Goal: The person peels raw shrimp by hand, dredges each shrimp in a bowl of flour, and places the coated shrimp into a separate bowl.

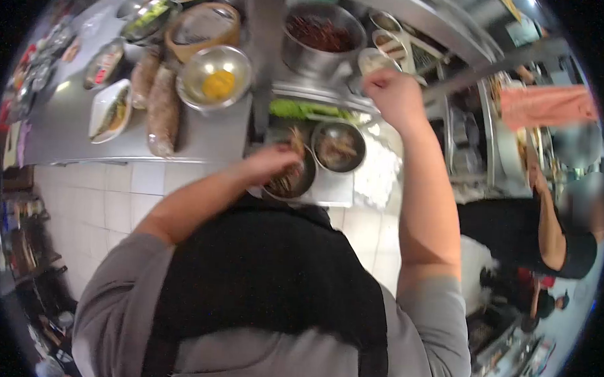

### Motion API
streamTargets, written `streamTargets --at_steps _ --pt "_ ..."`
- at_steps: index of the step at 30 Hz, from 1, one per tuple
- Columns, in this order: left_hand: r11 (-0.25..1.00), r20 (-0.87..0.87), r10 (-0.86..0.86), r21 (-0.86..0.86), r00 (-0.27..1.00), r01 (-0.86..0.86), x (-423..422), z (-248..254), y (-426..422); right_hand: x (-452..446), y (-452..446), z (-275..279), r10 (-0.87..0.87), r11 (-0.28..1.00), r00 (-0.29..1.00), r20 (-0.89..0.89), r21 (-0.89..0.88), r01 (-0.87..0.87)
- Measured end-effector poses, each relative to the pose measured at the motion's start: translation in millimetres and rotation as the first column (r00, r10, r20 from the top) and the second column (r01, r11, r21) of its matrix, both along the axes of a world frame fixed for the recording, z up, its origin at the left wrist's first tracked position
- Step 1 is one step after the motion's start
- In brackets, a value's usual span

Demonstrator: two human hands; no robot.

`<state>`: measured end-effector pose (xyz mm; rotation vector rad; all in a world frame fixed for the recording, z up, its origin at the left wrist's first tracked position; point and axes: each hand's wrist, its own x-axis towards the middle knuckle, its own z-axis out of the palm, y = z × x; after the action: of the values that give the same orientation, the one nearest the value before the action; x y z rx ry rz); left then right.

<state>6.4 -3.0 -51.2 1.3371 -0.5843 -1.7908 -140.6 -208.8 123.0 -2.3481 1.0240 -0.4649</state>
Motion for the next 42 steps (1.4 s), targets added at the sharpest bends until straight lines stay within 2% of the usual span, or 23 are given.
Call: streamTargets --at_steps 1,3,5,7,11,12,15,16,18,19,20,21,23,24,27,30,31,33,35,37,39,40,42 --pt "0.996 -0.158 0.053 -0.064 0.986 -0.064 -1.3 -10.3 -1.7 -5.7 9.1 -7.1 -0.005 0.993 0.997 0.078 0.117 -0.004" --pt "0.993 -0.063 0.032 -0.109 0.998 -0.039 0.3 -4.5 -2.6 -13.7 36.7 -12.0 0.012 0.97 0.998 0.061 0.242 -0.026" --pt "0.988 -0.073 -0.032 -0.152 0.997 0.021 3.5 7.7 -3.9 -17.2 59.9 -19.6 -0.053 0.926 0.998 0.042 0.375 0.034" --pt "0.995 -0.251 0.014 -0.092 0.968 -0.038 3.9 24.8 -3.9 -21.6 75.4 -29.9 -0.09 0.848 0.99 0.107 0.529 0.02" --pt "0.997 -0.468 0.039 -0.038 0.883 -0.065 3.0 46.3 -3.8 -23.1 103.1 -44.1 -0.143 0.844 0.975 0.173 0.535 0.029" --pt "0.998 -0.485 0.039 -0.028 0.874 -0.06 1.4 48.4 -5.3 -21.3 108.9 -41.1 -0.151 0.863 0.977 0.149 0.502 0.057" --pt "0.993 -0.574 -0.033 -0.112 0.818 -0.039 1.3 49.1 -8.7 -17.0 123.8 -60.4 -0.087 0.978 0.972 0.218 0.206 0.041" --pt "0.993 -0.586 0.016 -0.083 0.81 -0.079 -1.1 51.1 -10.2 -15.3 134.6 -55.6 -0.048 0.984 0.974 0.222 0.179 0.008" --pt "0.986 -0.606 0.118 -0.02 0.787 -0.163 -5.5 55.3 -12.5 -12.6 136.2 -51.7 0.156 0.981 0.97 0.188 -0.143 -0.13" --pt "0.99 -0.611 0.078 -0.049 0.788 -0.135 -3.9 55.8 -13.6 -12.5 137.4 -51.6 0.249 0.935 0.957 0.147 -0.293 -0.198" --pt "0.991 -0.616 0.038 -0.076 0.787 -0.108 -2.1 56.0 -15.0 -13.5 132.7 -59.3 0.183 0.954 0.967 0.18 -0.268 -0.131" --pt "0.991 -0.62 0.0 -0.103 0.785 -0.081 -0.6 61.0 -14.5 -15.2 134.7 -57.2 0.228 0.933 0.966 0.126 -0.312 -0.179" --pt "0.986 -0.575 0.127 -0.018 0.808 -0.168 -5.1 73.0 -14.5 -16.7 138.3 -49.6 0.314 0.874 0.949 0.012 -0.395 -0.284" --pt "0.977 -0.549 0.19 0.022 0.814 -0.213 -6.7 78.0 -14.7 -18.2 145.0 -49.1 0.37 0.867 0.929 -0.014 -0.356 -0.35" --pt "0.982 -0.569 0.185 0.076 0.801 -0.173 -6.0 50.8 -19.5 -18.3 143.0 -34.1 0.367 0.87 0.93 0.034 -0.365 -0.33" --pt "0.997 -0.366 0.011 -0.066 0.93 -0.038 -3.4 65.3 -10.0 -18.2 112.2 -19.9 0.117 0.972 0.993 0.029 -0.21 -0.109" --pt "0.984 -0.162 -0.027 -0.179 0.986 -0.003 -8.3 69.7 -8.1 -18.1 105.0 -15.8 0.027 0.99 1.0 0.012 -0.138 -0.025" --pt "0.92 0.264 -0.029 -0.37 0.964 0.129 -20.0 77.1 -7.4 -19.5 100.8 -16.8 0.138 0.985 0.989 -0.056 -0.096 -0.143" --pt "0.873 0.467 0.06 -0.453 0.882 0.18 -20.6 70.6 -6.5 -16.1 106.1 -15.1 0.278 0.947 0.951 -0.139 -0.128 -0.296" --pt "0.869 0.599 0.135 -0.454 0.79 0.195 -20.9 82.7 1.6 -14.7 107.1 -14.0 0.295 0.93 0.943 -0.153 -0.179 -0.32" --pt "0.841 0.63 0.171 -0.493 0.757 0.221 -22.1 88.4 2.0 -13.1 107.4 -10.8 0.254 0.911 0.937 -0.241 -0.266 -0.316" --pt "0.824 0.644 0.191 -0.515 0.741 0.235 -22.4 89.9 0.4 -13.3 109.0 -14.1 0.292 0.893 0.935 -0.203 -0.292 -0.343" --pt "0.836 0.491 0.217 -0.54 0.844 0.099 -24.1 75.5 -8.1 -12.4 113.5 -22.2 0.375 0.849 0.918 -0.129 -0.35 -0.396"
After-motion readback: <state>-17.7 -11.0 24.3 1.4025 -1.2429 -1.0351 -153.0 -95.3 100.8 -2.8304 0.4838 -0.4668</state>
